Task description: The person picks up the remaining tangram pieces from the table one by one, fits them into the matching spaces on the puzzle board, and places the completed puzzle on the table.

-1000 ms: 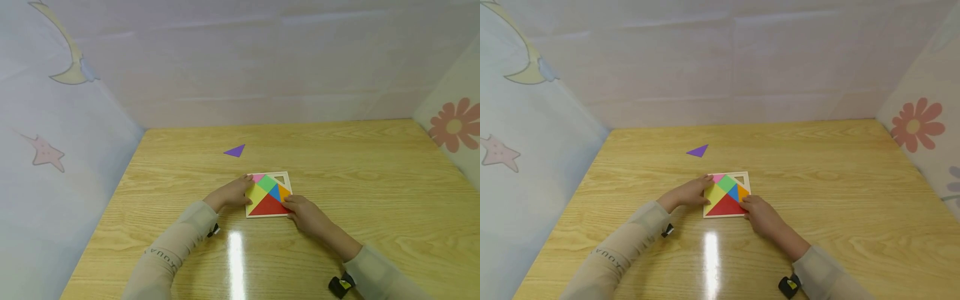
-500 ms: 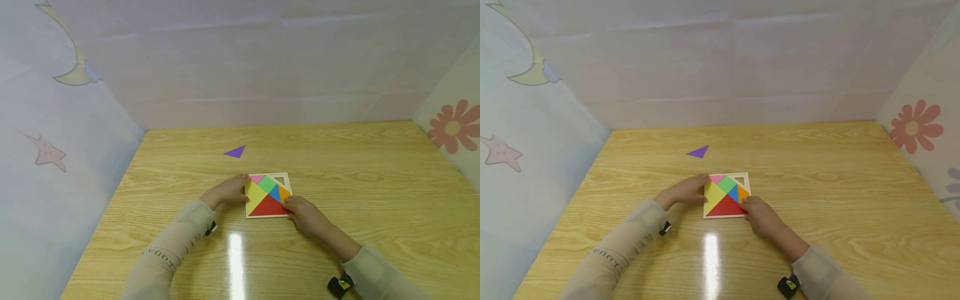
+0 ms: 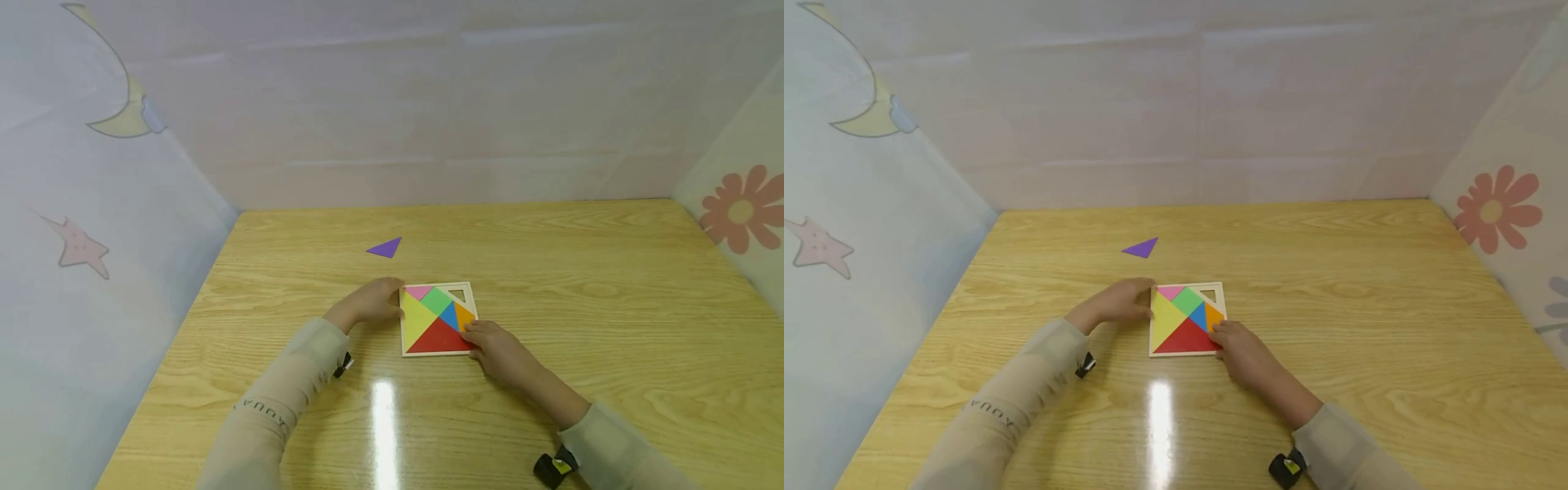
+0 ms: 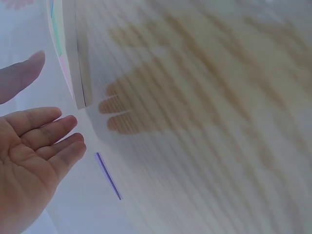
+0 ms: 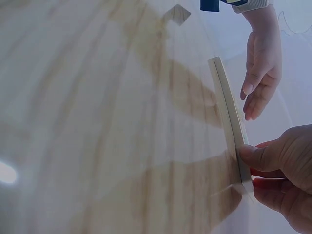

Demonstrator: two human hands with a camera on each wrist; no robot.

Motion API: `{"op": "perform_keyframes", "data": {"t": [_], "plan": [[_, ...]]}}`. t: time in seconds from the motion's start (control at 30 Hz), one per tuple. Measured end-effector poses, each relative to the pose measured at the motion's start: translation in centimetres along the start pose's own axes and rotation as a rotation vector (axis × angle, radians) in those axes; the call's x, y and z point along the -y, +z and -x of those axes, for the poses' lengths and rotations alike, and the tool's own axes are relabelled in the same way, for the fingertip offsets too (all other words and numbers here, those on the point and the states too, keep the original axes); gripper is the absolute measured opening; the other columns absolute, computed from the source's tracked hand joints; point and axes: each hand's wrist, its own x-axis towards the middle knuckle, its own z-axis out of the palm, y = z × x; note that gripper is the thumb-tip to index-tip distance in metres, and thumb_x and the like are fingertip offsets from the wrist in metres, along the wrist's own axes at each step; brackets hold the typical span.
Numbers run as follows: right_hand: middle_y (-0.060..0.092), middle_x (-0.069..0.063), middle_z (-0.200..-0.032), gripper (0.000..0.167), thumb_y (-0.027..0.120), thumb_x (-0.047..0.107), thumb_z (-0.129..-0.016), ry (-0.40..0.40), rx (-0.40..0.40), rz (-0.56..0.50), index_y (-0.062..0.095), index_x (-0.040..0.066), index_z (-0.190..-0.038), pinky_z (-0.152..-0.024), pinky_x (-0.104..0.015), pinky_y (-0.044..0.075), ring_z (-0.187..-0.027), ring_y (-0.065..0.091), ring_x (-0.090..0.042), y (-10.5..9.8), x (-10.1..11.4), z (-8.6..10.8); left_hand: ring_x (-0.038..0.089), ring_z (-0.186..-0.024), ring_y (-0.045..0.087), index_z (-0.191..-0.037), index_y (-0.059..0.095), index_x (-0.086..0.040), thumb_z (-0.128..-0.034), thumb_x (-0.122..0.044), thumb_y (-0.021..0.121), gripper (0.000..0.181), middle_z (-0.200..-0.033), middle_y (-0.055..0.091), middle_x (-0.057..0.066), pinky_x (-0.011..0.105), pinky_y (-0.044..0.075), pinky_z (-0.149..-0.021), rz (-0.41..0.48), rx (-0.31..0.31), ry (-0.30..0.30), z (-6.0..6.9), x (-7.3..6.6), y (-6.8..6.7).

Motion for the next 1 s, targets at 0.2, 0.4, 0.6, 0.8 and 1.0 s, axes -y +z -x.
{"op": "perform_keyframes", "data": {"t": [0.2, 0.4, 0.6, 0.8, 1.0], "plan": [[0.057, -0.019, -0.105, 0.031, 0.065, 0.002, -0.073, 0.001, 0.004, -0.001, 0.060, -0.007, -0.102, -0.085, -0.045, 0.040, -0.102, 0.049, -0.033, 0.1, 0.1, -0.1, 0.027, -0.119, 0.035, -0.127, 0.036, 0.005, -0.0799, -0.018, 0.060, 0.058, -0.127, 0.041, 0.016, 0.032, 0.027, -0.099, -0.005, -0.020, -0.029, -0.2, 0.3, -0.4], [0.058, -0.018, -0.104, 0.030, 0.065, 0.001, -0.072, 0.009, -0.001, -0.009, 0.061, -0.006, -0.101, -0.085, -0.044, 0.041, -0.102, 0.049, -0.033, 0.0, 0.0, -0.1, 0.026, -0.118, 0.036, -0.126, 0.037, 0.006, -0.0812, -0.015, 0.058, 0.054, -0.122, 0.049, 0.012, 0.033, 0.028, -0.098, 0.069, -0.056, -0.021, -0.7, 0.6, -0.7], [0.058, -0.018, -0.104, 0.030, 0.066, 0.000, -0.072, 0.013, -0.015, -0.019, 0.061, -0.006, -0.100, -0.084, -0.044, 0.041, -0.102, 0.049, -0.033, -0.1, 0.0, 0.0, 0.026, -0.119, 0.034, -0.128, 0.036, 0.004, -0.0808, -0.014, 0.059, 0.055, -0.124, 0.046, 0.013, 0.034, 0.028, -0.098, 0.104, -0.077, -0.068, -1.2, 0.7, -1.0], [0.057, -0.018, -0.105, 0.030, 0.066, 0.000, -0.072, 0.019, -0.022, -0.024, 0.061, -0.006, -0.101, -0.084, -0.044, 0.041, -0.102, 0.049, -0.032, -0.1, 0.0, 0.2, 0.028, -0.119, 0.035, -0.127, 0.037, 0.005, -0.0807, -0.014, 0.058, 0.054, -0.126, 0.043, 0.017, 0.034, 0.028, -0.099, 0.058, -0.095, -0.056, -1.7, 1.0, -1.2], [0.058, -0.018, -0.104, 0.031, 0.066, 0.000, -0.071, 0.016, -0.034, -0.027, 0.061, -0.007, -0.101, -0.084, -0.044, 0.041, -0.101, 0.050, -0.032, -0.2, 0.2, 0.4, 0.028, -0.117, 0.036, -0.125, 0.039, 0.007, -0.0800, -0.012, 0.058, 0.053, -0.124, 0.044, 0.018, 0.035, 0.029, -0.098, 0.051, -0.108, -0.048, -1.9, 1.3, -1.3]]}}
